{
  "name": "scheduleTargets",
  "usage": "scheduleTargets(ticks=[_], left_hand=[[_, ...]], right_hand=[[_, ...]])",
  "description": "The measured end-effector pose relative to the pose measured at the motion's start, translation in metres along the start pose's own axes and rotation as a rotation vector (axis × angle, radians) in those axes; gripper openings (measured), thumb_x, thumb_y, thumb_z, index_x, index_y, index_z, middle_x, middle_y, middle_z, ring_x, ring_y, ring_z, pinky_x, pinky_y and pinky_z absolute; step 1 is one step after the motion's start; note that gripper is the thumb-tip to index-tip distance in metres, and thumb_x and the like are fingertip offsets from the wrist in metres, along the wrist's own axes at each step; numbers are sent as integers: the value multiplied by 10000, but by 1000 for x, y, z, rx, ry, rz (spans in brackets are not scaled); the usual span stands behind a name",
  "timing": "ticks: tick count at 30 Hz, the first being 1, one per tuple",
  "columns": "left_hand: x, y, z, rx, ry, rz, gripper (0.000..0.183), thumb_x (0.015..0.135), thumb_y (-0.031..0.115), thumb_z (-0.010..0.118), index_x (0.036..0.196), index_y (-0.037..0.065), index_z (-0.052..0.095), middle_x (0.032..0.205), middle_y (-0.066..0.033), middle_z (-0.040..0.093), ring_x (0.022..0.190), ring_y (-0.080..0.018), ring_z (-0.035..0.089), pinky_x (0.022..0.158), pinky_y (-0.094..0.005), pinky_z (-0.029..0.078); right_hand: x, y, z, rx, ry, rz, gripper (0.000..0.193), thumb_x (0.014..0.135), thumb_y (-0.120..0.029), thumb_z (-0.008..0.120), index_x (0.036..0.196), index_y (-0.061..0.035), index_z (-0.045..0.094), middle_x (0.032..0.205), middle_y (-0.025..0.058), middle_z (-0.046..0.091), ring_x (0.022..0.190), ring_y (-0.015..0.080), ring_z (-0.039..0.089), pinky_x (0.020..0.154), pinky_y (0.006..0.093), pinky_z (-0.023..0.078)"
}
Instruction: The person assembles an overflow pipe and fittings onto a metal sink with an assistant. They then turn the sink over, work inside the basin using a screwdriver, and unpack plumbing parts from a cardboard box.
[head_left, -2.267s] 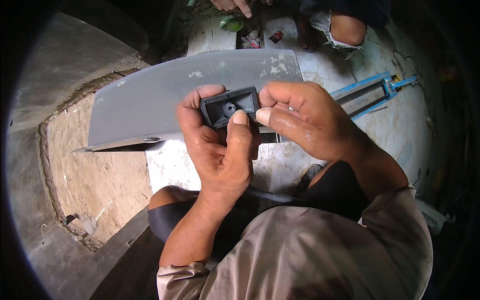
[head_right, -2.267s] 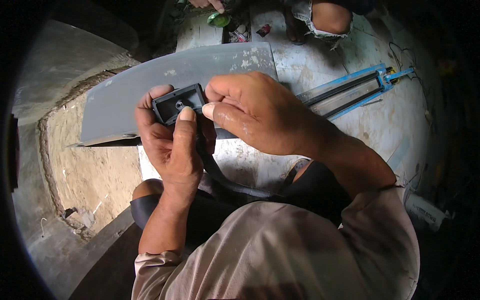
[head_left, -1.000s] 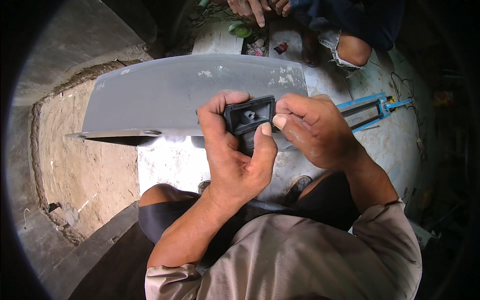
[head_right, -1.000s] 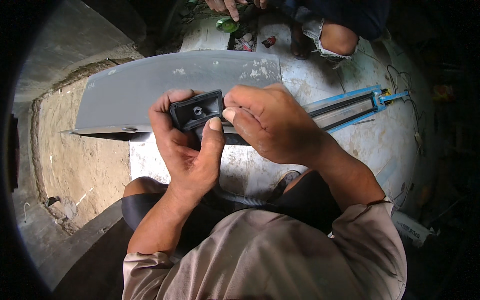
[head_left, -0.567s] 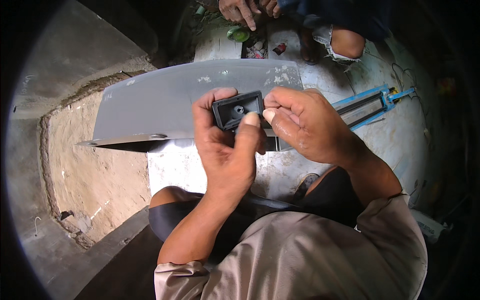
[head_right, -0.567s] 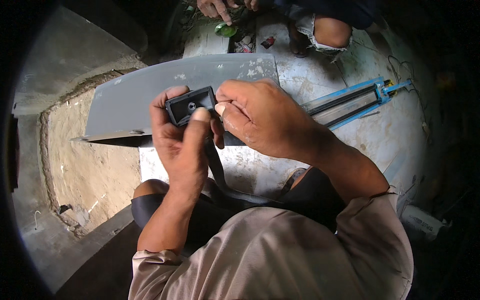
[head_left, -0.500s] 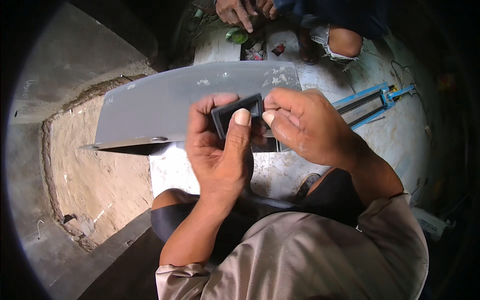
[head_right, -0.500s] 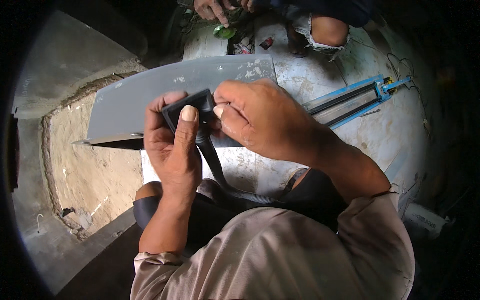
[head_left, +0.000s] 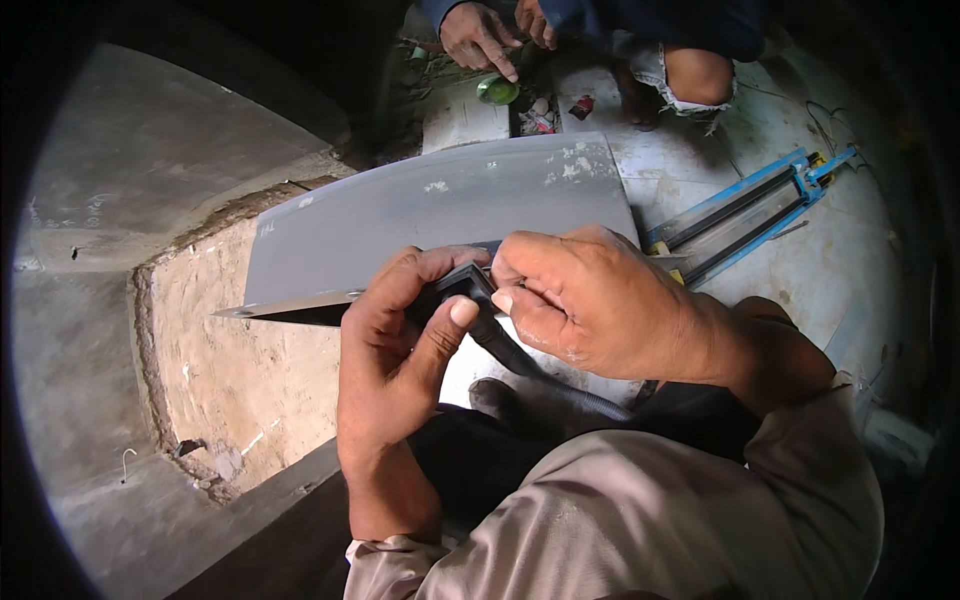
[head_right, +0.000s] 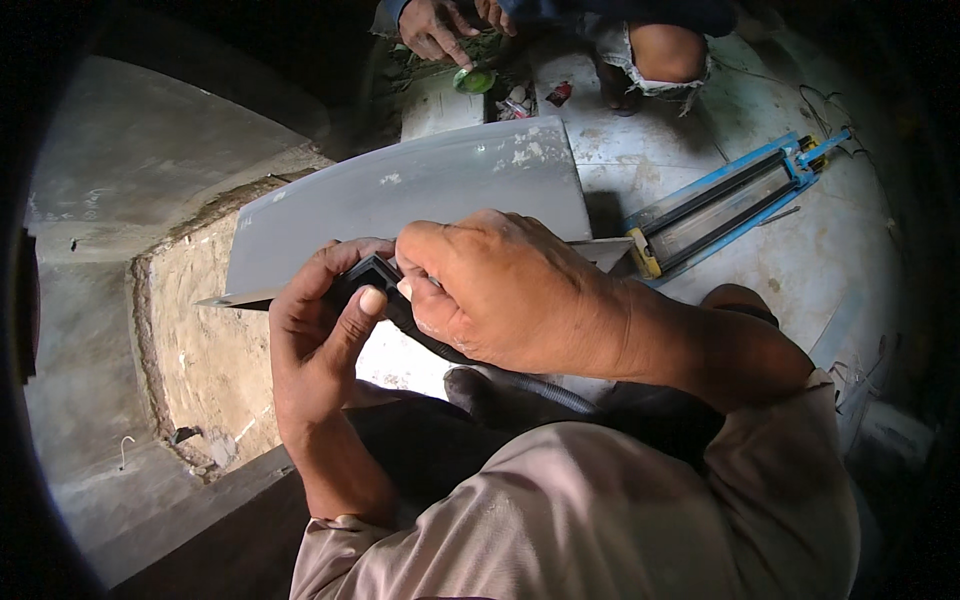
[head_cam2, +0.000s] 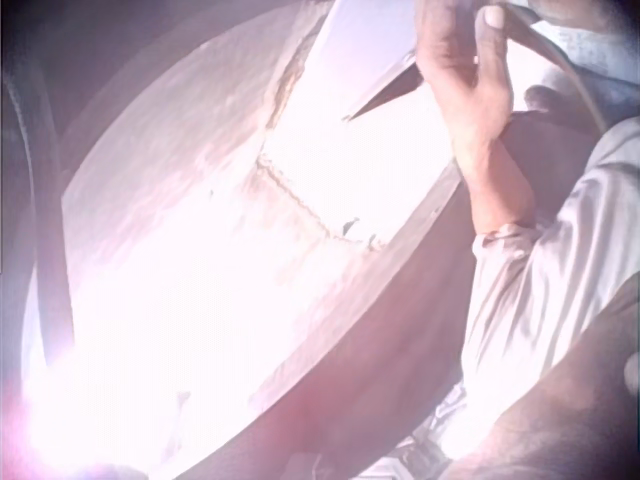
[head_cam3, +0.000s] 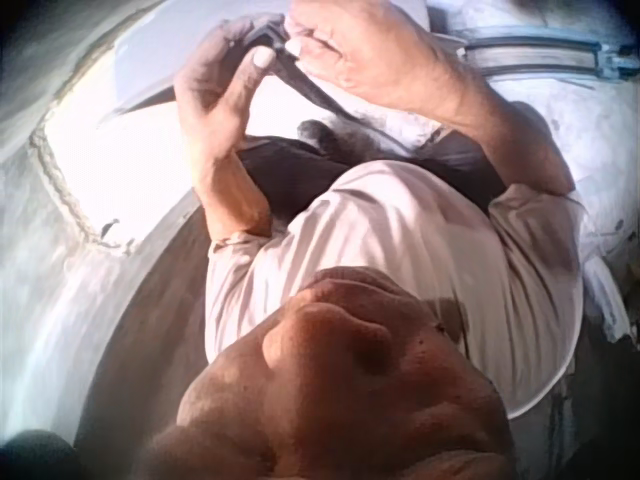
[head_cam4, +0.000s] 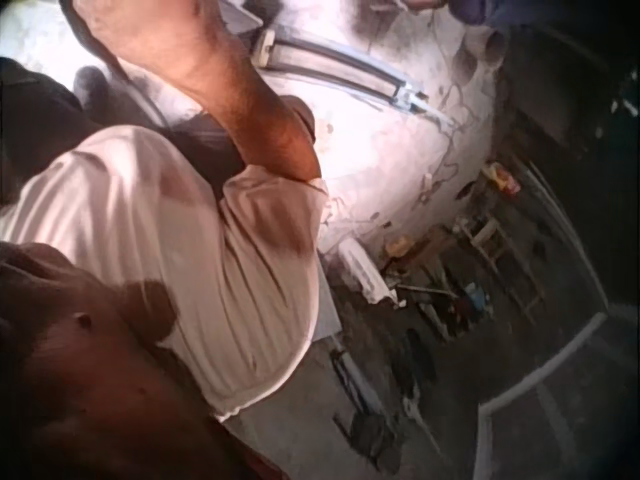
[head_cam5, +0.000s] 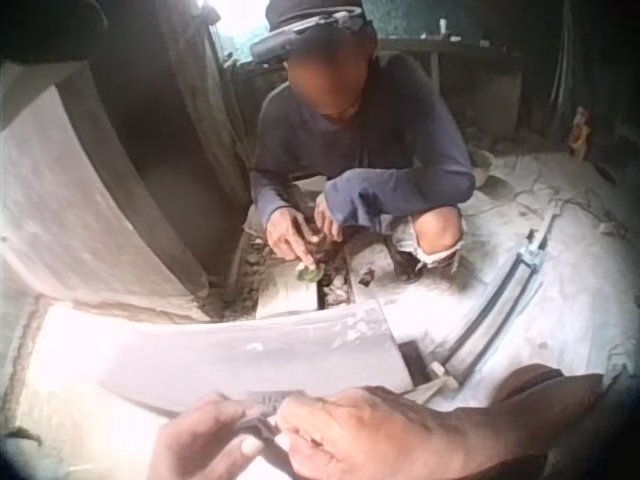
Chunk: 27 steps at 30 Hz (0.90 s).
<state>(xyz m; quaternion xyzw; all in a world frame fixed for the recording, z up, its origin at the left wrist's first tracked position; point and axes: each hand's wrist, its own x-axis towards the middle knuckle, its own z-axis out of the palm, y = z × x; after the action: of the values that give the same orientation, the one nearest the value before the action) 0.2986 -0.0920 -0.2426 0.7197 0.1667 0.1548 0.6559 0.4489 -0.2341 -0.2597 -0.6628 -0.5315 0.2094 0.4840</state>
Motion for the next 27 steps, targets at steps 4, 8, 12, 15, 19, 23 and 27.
scheduleTargets(ticks=[4, 8, 12, 15, 19, 23, 27], left_hand=[[-10, 4, -6, 22, 98, 5, 209, 963, 106, 705, 1105, -44, 672, 977, -53, 639, 927, -126, 583, 869, -267, 464], [-19, -18, -7, -169, 215, 154, 205, 971, 153, 708, 1074, -14, 650, 1018, -59, 616, 930, -131, 559, 852, -271, 452], [-38, -39, 8, -409, 354, 162, 200, 988, 159, 689, 1106, 7, 635, 1110, -55, 567, 926, -110, 552, 769, -229, 461], [-45, -49, 11, -502, 382, 220, 208, 1015, 129, 634, 1187, 24, 586, 1168, -90, 592, 1083, -169, 571, 953, -312, 479], [-46, -53, 9, -519, 408, 224, 234, 993, 125, 665, 1176, -9, 606, 1160, -87, 595, 1015, -156, 580, 897, -296, 484], [-45, -44, -8, -116, 368, 233, 185, 937, 70, 717, 1086, -38, 693, 1029, -98, 664, 945, -144, 601, 844, -268, 471], [-44, -43, -13, -35, 345, 249, 198, 914, 58, 722, 1067, -63, 684, 1010, -102, 669, 901, -140, 598, 823, -263, 468]], right_hand=[[7, -15, 5, -59, -3, -56, 144, 911, -123, 648, 900, 10, 594, 755, 212, 665, 729, 414, 678, 658, 485, 528], [4, -20, 21, 118, 31, 15, 135, 910, -105, 660, 952, 10, 603, 753, 202, 670, 718, 395, 685, 638, 454, 529], [-5, -23, 40, 188, 30, -9, 154, 888, -73, 690, 980, -11, 584, 701, 144, 651, 652, 320, 686, 578, 398, 511], [-3, -21, 55, 213, 88, -35, 162, 870, -53, 689, 955, -12, 557, 682, 142, 632, 623, 323, 671, 558, 401, 500], [-4, -23, 51, 76, 65, -75, 133, 890, 29, 666, 959, 6, 554, 677, 65, 563, 517, 111, 517, 506, 273, 419], [-7, -18, 60, 150, 93, -16, 132, 886, 31, 665, 953, 3, 554, 672, 49, 518, 520, 89, 475, 504, 261, 400], [-3, -20, 62, 343, 19, 137, 116, 897, 28, 656, 930, 10, 547, 706, 14, 522, 618, 22, 469, 529, 231, 392]])
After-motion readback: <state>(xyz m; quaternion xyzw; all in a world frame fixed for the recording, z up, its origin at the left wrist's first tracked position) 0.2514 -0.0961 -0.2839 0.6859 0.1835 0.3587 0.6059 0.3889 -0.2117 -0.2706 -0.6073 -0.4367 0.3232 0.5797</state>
